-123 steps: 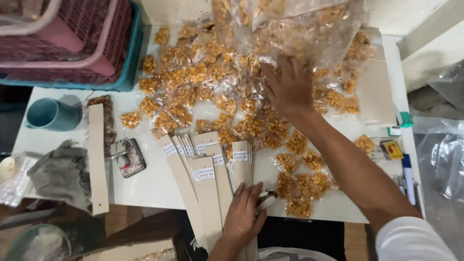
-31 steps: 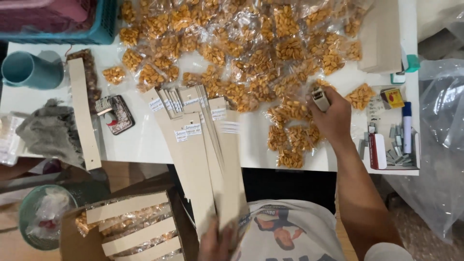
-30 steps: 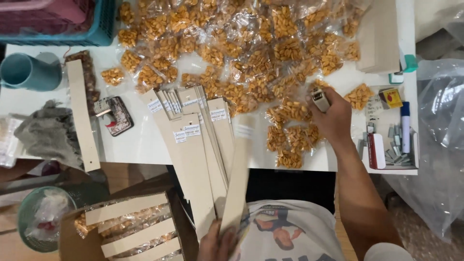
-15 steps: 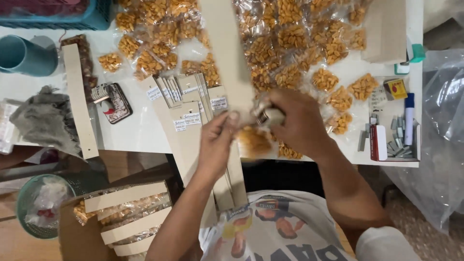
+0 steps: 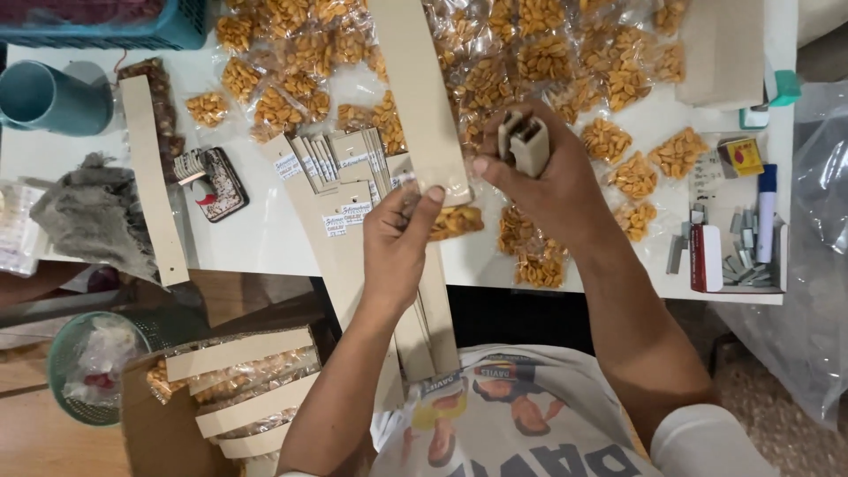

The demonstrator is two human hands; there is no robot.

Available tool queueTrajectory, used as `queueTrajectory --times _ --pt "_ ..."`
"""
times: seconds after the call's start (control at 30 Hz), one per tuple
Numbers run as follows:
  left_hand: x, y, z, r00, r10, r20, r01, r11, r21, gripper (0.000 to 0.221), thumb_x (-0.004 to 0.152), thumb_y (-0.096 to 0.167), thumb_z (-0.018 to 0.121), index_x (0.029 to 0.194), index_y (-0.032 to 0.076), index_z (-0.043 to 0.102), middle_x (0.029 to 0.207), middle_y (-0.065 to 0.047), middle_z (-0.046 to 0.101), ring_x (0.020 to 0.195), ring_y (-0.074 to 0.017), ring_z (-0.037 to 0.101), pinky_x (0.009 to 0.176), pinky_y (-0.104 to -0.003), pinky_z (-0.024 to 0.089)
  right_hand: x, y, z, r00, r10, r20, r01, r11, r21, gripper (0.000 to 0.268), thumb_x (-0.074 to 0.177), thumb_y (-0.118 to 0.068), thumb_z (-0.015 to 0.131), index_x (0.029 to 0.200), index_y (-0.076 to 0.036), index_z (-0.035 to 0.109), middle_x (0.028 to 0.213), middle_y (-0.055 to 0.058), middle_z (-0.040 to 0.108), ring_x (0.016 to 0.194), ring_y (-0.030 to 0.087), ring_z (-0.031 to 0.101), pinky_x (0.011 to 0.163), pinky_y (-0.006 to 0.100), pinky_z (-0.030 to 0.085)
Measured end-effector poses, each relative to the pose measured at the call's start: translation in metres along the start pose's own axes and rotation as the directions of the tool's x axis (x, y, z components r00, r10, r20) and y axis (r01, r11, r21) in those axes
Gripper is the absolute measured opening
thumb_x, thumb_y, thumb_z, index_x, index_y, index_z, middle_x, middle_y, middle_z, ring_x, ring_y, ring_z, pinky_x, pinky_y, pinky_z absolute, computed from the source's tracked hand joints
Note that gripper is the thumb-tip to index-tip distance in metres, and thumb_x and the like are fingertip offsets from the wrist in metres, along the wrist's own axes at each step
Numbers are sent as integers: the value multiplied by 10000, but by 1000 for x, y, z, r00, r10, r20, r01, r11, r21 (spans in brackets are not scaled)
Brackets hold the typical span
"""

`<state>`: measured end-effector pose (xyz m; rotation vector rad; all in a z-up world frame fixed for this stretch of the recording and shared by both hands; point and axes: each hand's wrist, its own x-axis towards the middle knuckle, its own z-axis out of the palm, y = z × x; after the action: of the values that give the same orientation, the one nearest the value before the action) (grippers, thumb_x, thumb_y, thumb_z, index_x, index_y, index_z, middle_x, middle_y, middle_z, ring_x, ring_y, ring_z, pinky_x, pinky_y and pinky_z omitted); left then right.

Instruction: Attaching small plastic bags of food items to cardboard display strips using a manual stapler

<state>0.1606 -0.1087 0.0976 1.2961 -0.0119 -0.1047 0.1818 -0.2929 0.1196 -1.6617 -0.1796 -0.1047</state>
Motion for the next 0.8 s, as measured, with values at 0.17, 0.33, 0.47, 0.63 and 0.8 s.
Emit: queueTrajectory --times 0.17,0.33,0.47,0.63,0.8 --pt "10 -8 -9 992 129 3 -128 978 164 170 1043 150 620 1116 50 736 887 -84 767 888 -95 614 843 -384 583 15 -7 14 994 46 -99 -40 997 67 245 906 -193 812 1056 -52 679 824 77 641 778 136 617 752 356 554" --pt "9 -15 -9 940 340 15 -312 845 435 140 1026 94 628 1086 58 749 781 -87 757 792 -87 636 729 -358 588 34 2 48 921 114 -372 40 923 383 285 972 -386 713 907 -109 697 707 29 622 623 91 606 628 268 569" --pt "4 -38 -9 893 451 -12 -317 646 695 144 1046 197 597 1096 65 629 863 -32 663 714 -123 599 631 -296 471 45 16 59 958 95 -271 75 828 556 348 934 -502 625 855 -163 622 815 -14 634 768 167 590 786 345 486" --pt "-2 -55 13 873 487 30 -377 634 675 495 1001 94 677 1424 -32 454 932 -247 760 1017 -456 722 852 -559 570 32 19 65 911 200 -360 35 834 551 375 972 -500 590 902 -140 667 885 22 689 859 173 638 881 356 511" --pt "-6 -77 18 899 429 85 -383 678 627 357 1001 20 622 1357 -13 643 1072 -226 766 985 -411 727 747 -451 613 0 72 23 914 143 -379 -145 989 25 369 884 -383 715 1173 -157 680 1108 56 693 1059 222 658 987 411 492"
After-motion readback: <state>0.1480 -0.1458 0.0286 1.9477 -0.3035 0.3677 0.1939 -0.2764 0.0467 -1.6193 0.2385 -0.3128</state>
